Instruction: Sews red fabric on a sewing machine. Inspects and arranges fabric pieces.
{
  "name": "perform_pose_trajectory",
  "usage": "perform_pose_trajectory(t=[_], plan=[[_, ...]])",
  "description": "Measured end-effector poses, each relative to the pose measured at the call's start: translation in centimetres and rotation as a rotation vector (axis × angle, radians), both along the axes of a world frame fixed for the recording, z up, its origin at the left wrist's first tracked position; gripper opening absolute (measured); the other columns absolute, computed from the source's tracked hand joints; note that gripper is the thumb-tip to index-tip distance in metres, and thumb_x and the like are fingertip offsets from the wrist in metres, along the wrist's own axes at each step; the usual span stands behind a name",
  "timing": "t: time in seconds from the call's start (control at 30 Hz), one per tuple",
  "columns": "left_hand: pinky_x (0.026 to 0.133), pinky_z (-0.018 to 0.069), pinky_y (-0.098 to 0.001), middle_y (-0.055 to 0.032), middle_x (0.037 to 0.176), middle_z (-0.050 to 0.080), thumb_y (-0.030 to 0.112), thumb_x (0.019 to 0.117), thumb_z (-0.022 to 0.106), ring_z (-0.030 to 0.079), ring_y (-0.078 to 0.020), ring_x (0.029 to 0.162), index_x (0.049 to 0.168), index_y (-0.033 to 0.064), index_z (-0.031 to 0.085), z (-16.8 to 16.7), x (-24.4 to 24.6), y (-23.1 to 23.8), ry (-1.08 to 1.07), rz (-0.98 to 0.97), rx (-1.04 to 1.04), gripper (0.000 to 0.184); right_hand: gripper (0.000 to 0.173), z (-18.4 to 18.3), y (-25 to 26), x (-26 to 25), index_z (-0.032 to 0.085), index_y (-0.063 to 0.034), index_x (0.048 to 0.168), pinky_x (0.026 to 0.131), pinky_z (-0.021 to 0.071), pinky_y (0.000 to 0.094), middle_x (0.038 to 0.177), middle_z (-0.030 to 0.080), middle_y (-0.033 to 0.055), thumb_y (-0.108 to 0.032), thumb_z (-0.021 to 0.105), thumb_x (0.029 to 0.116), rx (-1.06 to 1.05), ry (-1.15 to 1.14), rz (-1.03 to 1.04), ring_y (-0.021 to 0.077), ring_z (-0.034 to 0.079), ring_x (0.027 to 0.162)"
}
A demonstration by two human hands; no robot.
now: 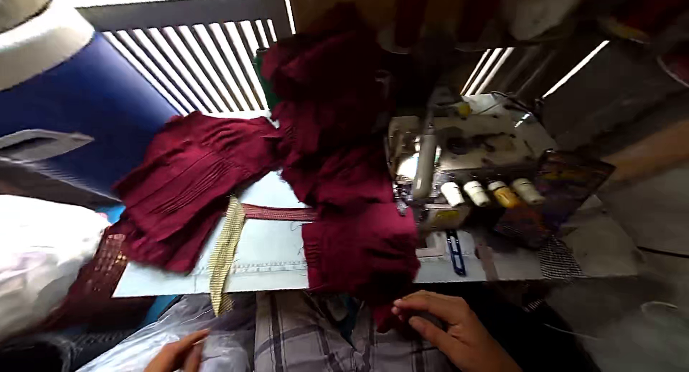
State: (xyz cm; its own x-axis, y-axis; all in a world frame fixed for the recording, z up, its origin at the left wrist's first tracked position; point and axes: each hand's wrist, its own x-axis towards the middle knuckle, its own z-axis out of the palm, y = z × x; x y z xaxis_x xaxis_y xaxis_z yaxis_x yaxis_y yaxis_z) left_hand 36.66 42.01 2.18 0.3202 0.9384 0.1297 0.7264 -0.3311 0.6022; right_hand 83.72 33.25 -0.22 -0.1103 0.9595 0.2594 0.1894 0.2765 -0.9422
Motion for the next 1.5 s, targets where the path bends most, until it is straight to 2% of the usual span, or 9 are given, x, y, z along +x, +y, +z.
perform_pose_trajectory(t=[0.23, 0.37, 0.47, 0.6, 0.83, 0.93, 1.33, 1.43, 1.5], plan=[[0.086, 0.0588, -0.0231, 0.0006, 0.104, 0.074, 0.025, 0.1016, 0.062, 0.069, -0.005, 0.097, 0.115, 0.0151, 0.074, 1.5, 22.1, 0.9, -0.293, -0.372, 0.219, 0.02, 0.021, 0.1, 3.5, 1.8, 0.075, -0.0038, 0.11, 0.075, 0.0619, 0.0236, 0.103, 0.073, 0.0042, -0.018, 0.062, 0.1008, 0.116, -0.08, -0.631, 0.0071, 0.07, 0.086], [0.095, 0.0562, -0.0299, -0.003, 0.113, 0.072, 0.024, 0.1027, 0.06, 0.066, -0.0115, 0.11, 0.11, 0.0113, 0.074, 4.8, 28.1, 3.4, -0.376, -0.47, 0.296, 0.02, 0.028, 0.2, 6.5, 0.6, 0.077, -0.0103, 0.102, 0.072, 0.0587, 0.0212, 0.093, 0.074, -0.0022, -0.036, 0.067, 0.0974, 0.0, -0.121, -0.682, 0.0016, 0.068, 0.08], [0.102, 0.0544, -0.0363, -0.0099, 0.119, 0.072, 0.021, 0.1034, 0.057, 0.066, -0.0182, 0.118, 0.112, 0.0051, 0.074, 4.6, 31.0, 5.8, -0.341, -0.493, 0.315, 0.025, 0.019, 0.3, 6.9, -0.9, 0.075, -0.0096, 0.092, 0.064, 0.0552, 0.019, 0.077, 0.071, -0.0046, -0.028, 0.071, 0.0957, -0.092, 0.091, -0.636, -0.0001, 0.065, 0.069], [0.11, 0.0502, -0.0419, -0.0058, 0.123, 0.073, 0.022, 0.1024, 0.059, 0.065, -0.0193, 0.124, 0.115, 0.009, 0.077, 1.0, 32.1, 7.9, -0.213, -0.42, 0.375, 0.025, 0.014, 0.0, 6.7, -1.5, 0.069, -0.0019, 0.091, 0.057, 0.0526, 0.0212, 0.07, 0.066, 0.0022, -0.014, 0.069, 0.0971, -0.191, 0.468, -0.512, 0.0067, 0.062, 0.061], [0.113, 0.0482, -0.0465, -0.0054, 0.127, 0.073, 0.023, 0.102, 0.06, 0.065, -0.0208, 0.126, 0.117, 0.0094, 0.077, 0.7, 31.5, 8.0, -0.137, -0.448, 0.389, 0.027, 0.027, 0.2, 5.8, -2.2, 0.065, -0.0009, 0.12, 0.063, 0.0564, 0.0175, 0.084, 0.071, -0.0027, -0.01, 0.07, 0.0944, 0.067, 0.033, -0.705, 0.0015, 0.065, 0.071], [0.115, 0.0446, -0.0509, -0.0054, 0.131, 0.071, 0.024, 0.1036, 0.056, 0.063, -0.0214, 0.129, 0.12, 0.0088, 0.076, 0.7, 31.6, 7.8, -0.078, -0.439, 0.392, 0.03, 0.023, 0.5, 6.1, -2.8, 0.078, -0.0051, 0.113, 0.078, 0.0583, 0.0169, 0.098, 0.075, 0.0017, -0.006, 0.064, 0.0956, 0.133, -0.118, -0.759, 0.0026, 0.069, 0.087], [0.115, 0.0433, -0.0495, -0.0105, 0.141, 0.064, 0.029, 0.1056, 0.052, 0.057, -0.0255, 0.135, 0.131, 0.0099, 0.071, 0.4, 30.5, 8.3, -0.067, -0.469, 0.446, 0.036, 0.026, 0.5, 7.2, -2.3, 0.077, -0.0056, 0.119, 0.078, 0.0568, 0.0179, 0.098, 0.075, 0.0038, -0.009, 0.062, 0.0979, 0.144, -0.149, -0.742, 0.0041, 0.068, 0.085], [0.089, 0.0531, -0.0281, -0.0071, 0.11, 0.066, 0.035, 0.0958, 0.068, 0.063, -0.0138, 0.104, 0.114, 0.0116, 0.069, 1.0, 29.0, 2.0, -0.232, -0.287, 0.345, 0.03, 0.031, 0.5, 5.9, -1.8, 0.071, -0.0042, 0.129, 0.094, 0.0585, 0.0254, 0.12, 0.074, 0.0069, -0.011, 0.062, 0.1001, 0.108, -0.052, -0.633, 0.0091, 0.071, 0.105], [0.074, 0.0591, -0.0311, -0.0095, 0.097, 0.069, 0.037, 0.0873, 0.077, 0.068, -0.0136, 0.085, 0.111, 0.0025, 0.067, -0.9, 28.8, -1.3, -0.229, -0.271, 0.141, 0.043, 0.025, 0.7, 4.9, -2.1, 0.074, -0.0034, 0.121, 0.094, 0.0592, 0.0252, 0.115, 0.075, 0.0063, -0.008, 0.063, 0.0987, 0.106, -0.011, -0.618, 0.0095, 0.071, 0.105]])
